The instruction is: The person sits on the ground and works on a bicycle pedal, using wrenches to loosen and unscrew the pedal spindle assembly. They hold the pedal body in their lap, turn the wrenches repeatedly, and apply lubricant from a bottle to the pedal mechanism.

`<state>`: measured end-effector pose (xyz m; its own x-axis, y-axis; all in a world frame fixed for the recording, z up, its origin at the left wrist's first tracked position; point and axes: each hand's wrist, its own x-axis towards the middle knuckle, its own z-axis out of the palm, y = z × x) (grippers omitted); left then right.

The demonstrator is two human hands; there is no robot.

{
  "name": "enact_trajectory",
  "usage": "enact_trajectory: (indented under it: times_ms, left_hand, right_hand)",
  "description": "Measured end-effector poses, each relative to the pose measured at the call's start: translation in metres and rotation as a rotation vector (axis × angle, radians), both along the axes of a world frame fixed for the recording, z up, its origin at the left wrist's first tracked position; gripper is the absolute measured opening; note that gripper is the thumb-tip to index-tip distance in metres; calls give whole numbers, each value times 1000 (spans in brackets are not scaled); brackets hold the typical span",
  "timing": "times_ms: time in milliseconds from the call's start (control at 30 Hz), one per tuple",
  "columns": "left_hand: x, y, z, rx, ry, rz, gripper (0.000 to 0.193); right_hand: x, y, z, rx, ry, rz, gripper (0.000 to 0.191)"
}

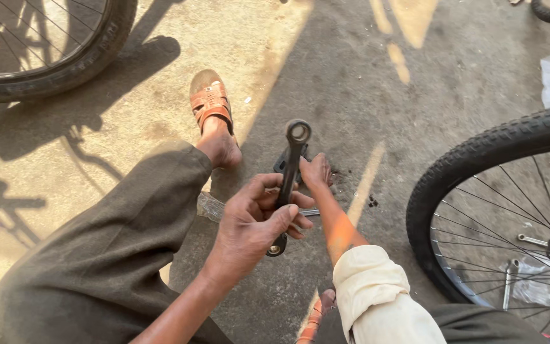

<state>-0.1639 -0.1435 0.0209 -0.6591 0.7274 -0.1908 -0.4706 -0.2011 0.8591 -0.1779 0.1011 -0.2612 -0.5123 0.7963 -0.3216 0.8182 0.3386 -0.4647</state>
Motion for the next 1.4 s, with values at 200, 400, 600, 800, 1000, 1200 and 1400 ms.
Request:
enact_trajectory:
  times_ms: [200, 400, 600, 800, 1000, 1200, 1400]
  left_hand:
    - [-10, 2, -20, -74, -42, 49, 51]
    - [-18, -1, -33, 11, -157, 177, 46]
    - [-28, -2, -29, -17, -206, 248, 40]
    - [-28, -3, -26, -132, -72, 233, 35]
    - [-13, -6, 2, -267, 495, 29, 26]
    - [34, -30, 26, -253, 1129, -312, 41]
    - [84, -53, 45, -354, 1152, -683, 52]
  right_hand:
    - [-5, -12, -13, -11, 2, -37, 46]
    - [-13, -12, -19, -55, 60, -154, 40]
    - [-13, -18, -8, -117, 283, -172, 35]
    - [30, -27, 74, -583, 713, -154, 38]
    - [162, -50, 193, -868, 891, -135, 40]
    - [315, -116, 277, -909, 892, -334, 40]
    - [375, -180, 291, -652, 833, -75, 39]
